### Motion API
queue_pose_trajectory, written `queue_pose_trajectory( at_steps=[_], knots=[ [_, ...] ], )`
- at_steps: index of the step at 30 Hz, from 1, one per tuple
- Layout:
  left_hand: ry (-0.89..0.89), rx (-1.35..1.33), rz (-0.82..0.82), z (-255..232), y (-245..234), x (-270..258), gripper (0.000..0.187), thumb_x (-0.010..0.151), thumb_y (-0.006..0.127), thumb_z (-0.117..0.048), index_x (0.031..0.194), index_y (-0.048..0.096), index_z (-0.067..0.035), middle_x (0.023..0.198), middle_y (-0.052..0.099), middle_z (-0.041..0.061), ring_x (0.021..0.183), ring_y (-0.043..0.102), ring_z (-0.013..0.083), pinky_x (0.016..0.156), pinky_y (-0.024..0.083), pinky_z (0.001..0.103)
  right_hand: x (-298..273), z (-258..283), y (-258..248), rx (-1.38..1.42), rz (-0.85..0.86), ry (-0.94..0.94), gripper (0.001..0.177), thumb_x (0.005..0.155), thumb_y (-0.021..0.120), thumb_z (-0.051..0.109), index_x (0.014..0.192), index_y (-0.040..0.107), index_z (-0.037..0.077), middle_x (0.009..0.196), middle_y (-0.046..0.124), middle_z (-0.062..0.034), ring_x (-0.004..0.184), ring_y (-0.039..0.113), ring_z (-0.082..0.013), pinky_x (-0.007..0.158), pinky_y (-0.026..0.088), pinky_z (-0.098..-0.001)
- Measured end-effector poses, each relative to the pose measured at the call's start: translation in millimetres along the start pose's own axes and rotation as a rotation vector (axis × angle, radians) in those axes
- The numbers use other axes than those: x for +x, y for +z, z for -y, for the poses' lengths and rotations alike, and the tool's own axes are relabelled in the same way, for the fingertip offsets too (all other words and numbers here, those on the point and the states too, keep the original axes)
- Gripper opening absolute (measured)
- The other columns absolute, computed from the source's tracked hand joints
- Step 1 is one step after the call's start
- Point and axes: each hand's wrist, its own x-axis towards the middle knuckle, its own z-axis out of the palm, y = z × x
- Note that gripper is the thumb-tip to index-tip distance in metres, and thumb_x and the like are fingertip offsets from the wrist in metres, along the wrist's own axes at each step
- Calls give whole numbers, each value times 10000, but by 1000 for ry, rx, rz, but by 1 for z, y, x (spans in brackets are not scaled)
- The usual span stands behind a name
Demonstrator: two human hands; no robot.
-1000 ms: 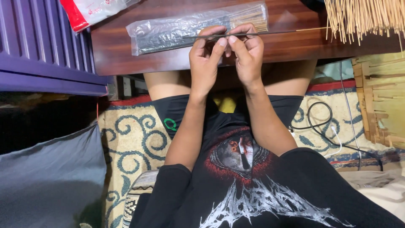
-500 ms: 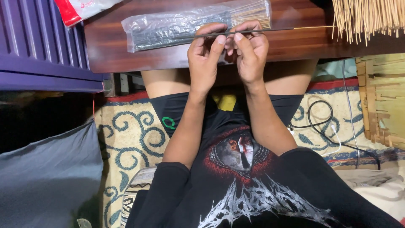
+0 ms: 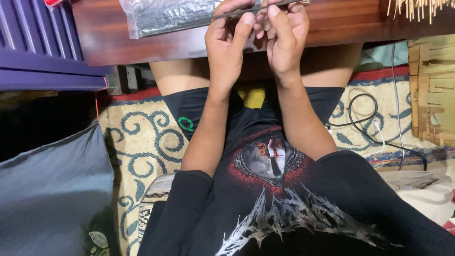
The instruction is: Manually packing incense sticks into clear plastic sleeves on a low table while sitting on the floor.
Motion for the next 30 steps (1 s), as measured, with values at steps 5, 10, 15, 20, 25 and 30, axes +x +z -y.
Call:
queue_pose_trajectory(
  at_steps=[5, 10, 15, 20, 25, 30],
  knots=[
    [9, -14, 45, -11, 4, 2, 157, 1057, 616, -35, 1201, 657, -83, 1083, 678, 30, 858, 589, 127, 792, 544, 250, -2, 2, 6, -70, 59, -20, 151, 1054, 593, 71, 1189, 582, 5, 994, 673, -133, 789, 574, -167, 730, 489, -286],
    [26, 75, -29, -12, 4, 2, 124, 1056, 616, -95, 1173, 657, -93, 1113, 642, -13, 958, 599, 87, 900, 510, 220, -1, -2, -2, -16, 4, -23, 179, 1037, 570, 37, 1192, 482, 17, 995, 649, -169, 783, 603, -209, 678, 499, -296],
    [14, 27, -8, -9, 1, 1, 152, 1064, 611, -78, 1213, 641, -84, 1125, 656, 12, 929, 603, 103, 866, 524, 231, -2, 1, 5, -33, 7, -29, 136, 1027, 574, 60, 1150, 549, 9, 967, 655, -150, 760, 588, -185, 660, 481, -279],
    [0, -43, 73, -8, 1, 1, 212, 1058, 626, -21, 1263, 639, -73, 1140, 656, 51, 870, 594, 152, 811, 534, 262, -2, 5, 12, -88, 77, -44, 130, 1030, 562, 37, 1158, 568, 14, 1028, 650, -114, 757, 510, -135, 695, 471, -259],
    [18, 95, -22, -5, -1, 1, 129, 1060, 614, -69, 1183, 648, -54, 1257, 645, 17, 1060, 627, 121, 949, 539, 245, -1, 4, 11, -64, 80, -51, 175, 1044, 566, 32, 1214, 529, 56, 1058, 639, -122, 841, 605, -159, 683, 486, -252],
    [-21, 53, 6, -12, 2, 1, 171, 1047, 625, -88, 1214, 630, -56, 1125, 660, 47, 953, 613, 128, 862, 534, 251, -3, 9, 14, -75, 67, -39, 123, 1035, 567, 54, 1154, 537, 50, 974, 639, -104, 768, 577, -139, 672, 488, -242]
  ],
)
